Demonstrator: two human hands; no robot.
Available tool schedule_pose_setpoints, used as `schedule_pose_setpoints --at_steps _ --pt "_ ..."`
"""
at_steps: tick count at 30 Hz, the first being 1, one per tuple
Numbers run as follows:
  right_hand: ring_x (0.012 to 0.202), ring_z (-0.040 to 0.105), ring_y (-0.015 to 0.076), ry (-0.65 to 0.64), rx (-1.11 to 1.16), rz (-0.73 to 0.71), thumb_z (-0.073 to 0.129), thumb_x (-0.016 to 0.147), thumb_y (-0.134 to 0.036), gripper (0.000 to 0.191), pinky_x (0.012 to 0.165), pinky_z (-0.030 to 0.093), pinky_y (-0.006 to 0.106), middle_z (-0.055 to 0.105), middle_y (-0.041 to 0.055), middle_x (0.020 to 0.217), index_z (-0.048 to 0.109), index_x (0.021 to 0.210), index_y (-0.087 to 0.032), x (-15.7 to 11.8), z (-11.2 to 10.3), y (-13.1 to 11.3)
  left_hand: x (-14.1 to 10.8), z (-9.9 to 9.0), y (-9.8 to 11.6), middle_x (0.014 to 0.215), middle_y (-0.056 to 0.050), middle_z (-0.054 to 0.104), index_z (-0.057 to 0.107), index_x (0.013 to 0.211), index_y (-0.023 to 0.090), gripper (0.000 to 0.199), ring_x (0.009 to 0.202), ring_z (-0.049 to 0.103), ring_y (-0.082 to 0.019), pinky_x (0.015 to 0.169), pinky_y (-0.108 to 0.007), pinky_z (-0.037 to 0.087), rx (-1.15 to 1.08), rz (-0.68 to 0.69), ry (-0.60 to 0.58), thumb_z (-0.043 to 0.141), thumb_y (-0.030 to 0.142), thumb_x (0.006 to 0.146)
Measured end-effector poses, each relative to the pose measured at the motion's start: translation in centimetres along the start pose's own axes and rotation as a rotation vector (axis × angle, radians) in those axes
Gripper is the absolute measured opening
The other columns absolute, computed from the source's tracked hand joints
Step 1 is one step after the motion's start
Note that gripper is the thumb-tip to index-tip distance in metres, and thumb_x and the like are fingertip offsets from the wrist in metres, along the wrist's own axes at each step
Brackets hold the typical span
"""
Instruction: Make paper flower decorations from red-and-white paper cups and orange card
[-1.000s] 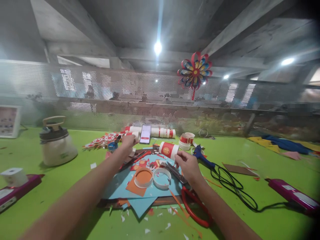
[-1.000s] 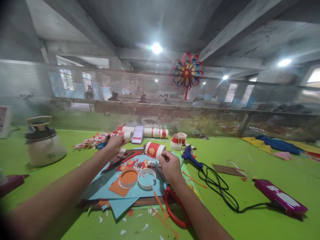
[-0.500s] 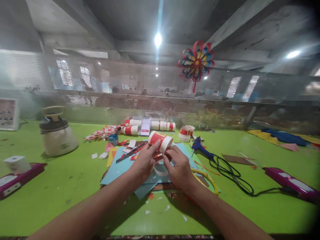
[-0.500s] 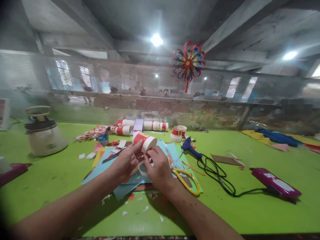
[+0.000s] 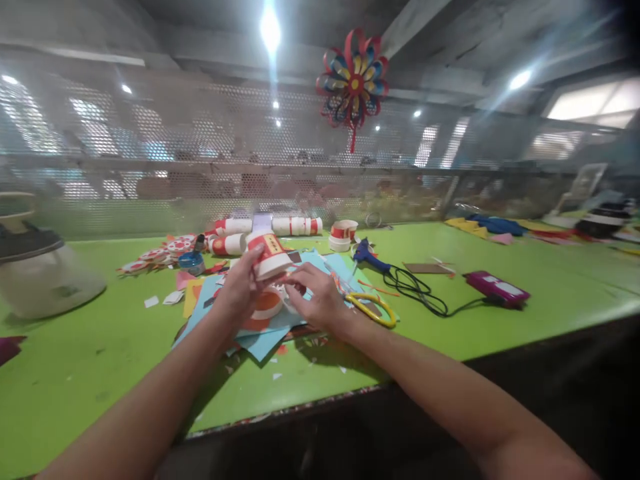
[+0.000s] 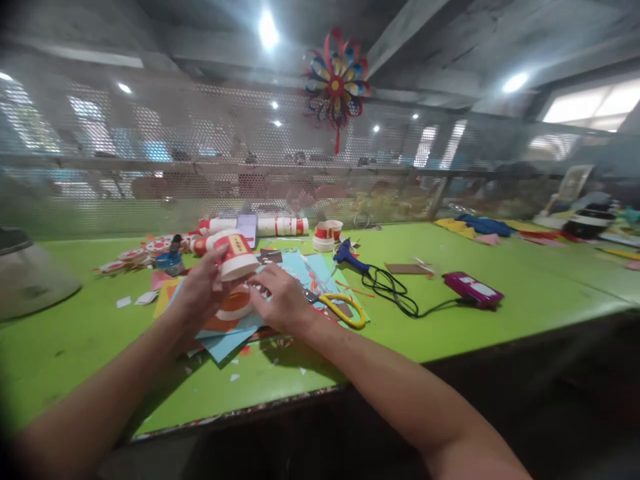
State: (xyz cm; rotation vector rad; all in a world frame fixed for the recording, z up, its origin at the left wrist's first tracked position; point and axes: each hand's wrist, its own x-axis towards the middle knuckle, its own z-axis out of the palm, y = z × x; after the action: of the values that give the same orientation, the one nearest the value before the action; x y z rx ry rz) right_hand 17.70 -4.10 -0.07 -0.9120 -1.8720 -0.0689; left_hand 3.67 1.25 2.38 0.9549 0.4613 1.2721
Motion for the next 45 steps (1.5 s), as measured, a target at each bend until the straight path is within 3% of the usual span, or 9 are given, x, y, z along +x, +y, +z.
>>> schedule_pose_setpoints --at_steps 6,13,17,22,25,30,35,40,45 --pt "0.071 0.056 0.0153 0.079 -0.095 0.122 0.052 0.083 -0.016 0.013 0.068 0.046 0.026 0.060 0.0028 0.073 0.064 0.083 -0.018 0.2 -0.2 1.6 0.2 -0.6 0.4 0.073 -0.003 0.068 0.062 0.087 0.013 0.022 0.065 0.064 -0.016 0.062 -0.028 0.055 0.033 0.070 0.019 0.062 0.031 0.074" --pt "0.080 0.061 0.0154 0.074 -0.251 0.296 0.053 0.090 -0.022 0.014 0.076 0.049 0.033 0.065 0.0037 0.086 0.064 0.088 -0.013 1.0 -1.1 4.2 -0.2 -0.8 -0.1 0.071 -0.003 0.065 0.063 0.086 0.013 0.026 0.062 0.063 -0.016 0.057 -0.027 0.054 0.064 0.113 0.006 0.064 0.035 0.072" --pt "0.086 0.063 0.0166 -0.018 -0.355 0.394 0.054 0.091 -0.031 0.020 0.078 0.052 0.037 0.065 0.0046 0.099 0.062 0.099 -0.014 0.2 -3.8 5.2 0.3 -1.5 0.0 0.071 -0.002 0.064 0.061 0.087 0.015 0.029 0.064 0.064 -0.017 0.063 -0.031 0.056 0.061 0.134 0.020 0.066 0.039 0.071" --pt "0.093 0.062 0.0190 -0.155 -0.499 0.499 0.055 0.091 -0.030 0.024 0.080 0.052 0.039 0.062 0.0068 0.109 0.059 0.109 -0.015 -3.3 -7.7 5.4 0.9 -2.3 -0.1 0.067 -0.002 0.064 0.059 0.090 0.014 0.032 0.058 0.064 -0.017 0.059 -0.032 0.056 0.069 0.112 0.051 0.067 0.039 0.072" --pt "0.092 0.062 0.0185 -0.298 -0.547 0.520 0.055 0.091 -0.031 0.023 0.080 0.052 0.039 0.062 0.0066 0.108 0.059 0.108 -0.015 -5.2 -8.9 4.5 0.9 -2.5 -0.2 0.067 -0.003 0.065 0.060 0.089 0.014 0.033 0.059 0.065 -0.017 0.057 -0.031 0.056 0.071 0.101 0.050 0.066 0.041 0.072" --pt "0.094 0.061 0.0201 -0.556 -0.572 0.499 0.058 0.088 -0.033 0.027 0.082 0.050 0.041 0.062 0.0069 0.107 0.060 0.108 -0.015 -5.9 -9.4 2.5 0.8 -2.8 -0.1 0.068 -0.003 0.067 0.060 0.088 0.015 0.033 0.061 0.066 -0.018 0.059 -0.032 0.057 0.052 0.088 0.055 0.066 0.043 0.073" --pt "0.085 0.062 0.0186 -0.707 -0.620 0.558 0.062 0.086 -0.032 0.033 0.074 0.052 0.037 0.063 0.0063 0.101 0.057 0.114 -0.016 -4.9 -9.2 1.9 0.8 -2.9 0.0 0.067 -0.003 0.067 0.060 0.088 0.015 0.030 0.059 0.067 -0.018 0.060 -0.032 0.057 0.035 0.079 0.058 0.068 0.040 0.072" --pt "0.091 0.062 0.0186 -0.751 -0.638 0.643 0.056 0.090 -0.031 0.029 0.076 0.053 0.037 0.060 0.0073 0.111 0.055 0.116 -0.017 -4.3 -8.2 2.7 1.0 -3.3 0.0 0.067 -0.004 0.067 0.061 0.087 0.016 0.029 0.058 0.066 -0.017 0.057 -0.029 0.056 0.030 0.091 0.060 0.067 0.041 0.073" --pt "0.093 0.062 0.0192 -0.714 -0.609 0.772 0.055 0.091 -0.030 0.029 0.078 0.053 0.038 0.059 0.0078 0.114 0.055 0.117 -0.017 -3.7 -7.8 3.8 1.2 -3.7 -0.4 0.069 -0.004 0.067 0.061 0.088 0.017 0.030 0.059 0.066 -0.018 0.053 -0.028 0.055 0.035 0.084 0.053 0.068 0.041 0.072"
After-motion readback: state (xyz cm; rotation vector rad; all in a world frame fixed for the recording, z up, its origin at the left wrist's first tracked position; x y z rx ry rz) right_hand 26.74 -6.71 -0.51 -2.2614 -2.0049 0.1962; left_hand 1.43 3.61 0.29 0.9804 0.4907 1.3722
